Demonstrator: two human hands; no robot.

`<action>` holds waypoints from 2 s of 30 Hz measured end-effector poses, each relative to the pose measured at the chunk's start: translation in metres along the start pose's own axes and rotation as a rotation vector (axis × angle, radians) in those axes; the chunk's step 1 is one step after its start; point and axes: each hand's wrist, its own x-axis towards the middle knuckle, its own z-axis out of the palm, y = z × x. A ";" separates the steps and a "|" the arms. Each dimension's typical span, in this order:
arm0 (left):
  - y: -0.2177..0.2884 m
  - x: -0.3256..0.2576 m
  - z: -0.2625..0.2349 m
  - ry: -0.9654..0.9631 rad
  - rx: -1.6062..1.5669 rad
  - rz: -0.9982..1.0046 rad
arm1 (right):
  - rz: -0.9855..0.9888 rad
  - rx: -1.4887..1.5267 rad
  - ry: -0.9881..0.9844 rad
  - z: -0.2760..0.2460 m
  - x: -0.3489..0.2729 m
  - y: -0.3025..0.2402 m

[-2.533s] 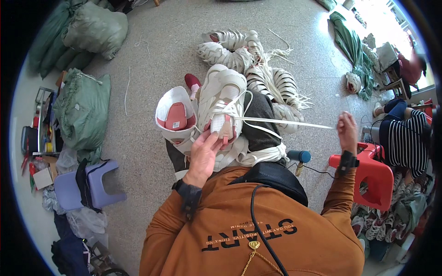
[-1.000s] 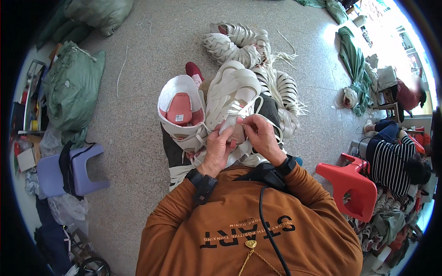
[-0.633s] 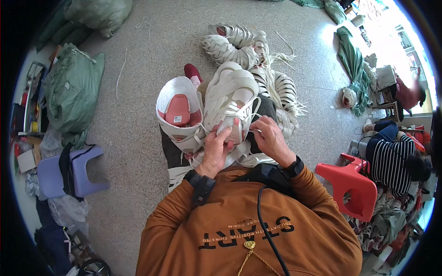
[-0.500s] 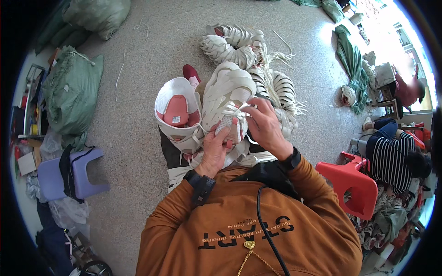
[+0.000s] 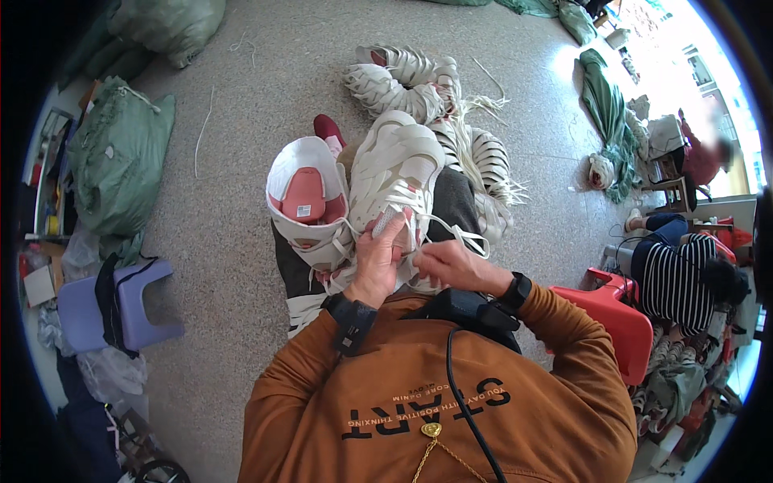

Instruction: Lacing white sneakers in a shoe manufacturing facility.

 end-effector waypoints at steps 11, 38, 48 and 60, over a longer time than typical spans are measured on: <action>-0.005 0.015 -0.019 -0.056 0.083 -0.074 | 0.298 0.826 0.166 0.011 0.017 0.007; -0.010 0.022 -0.016 0.120 0.066 0.015 | -0.339 0.024 -0.102 -0.074 0.083 -0.136; -0.010 0.011 -0.023 -0.032 0.195 0.004 | 0.120 0.281 0.189 -0.017 0.038 0.000; -0.010 0.012 -0.022 -0.081 0.112 0.011 | 0.161 0.196 0.055 -0.059 -0.033 0.028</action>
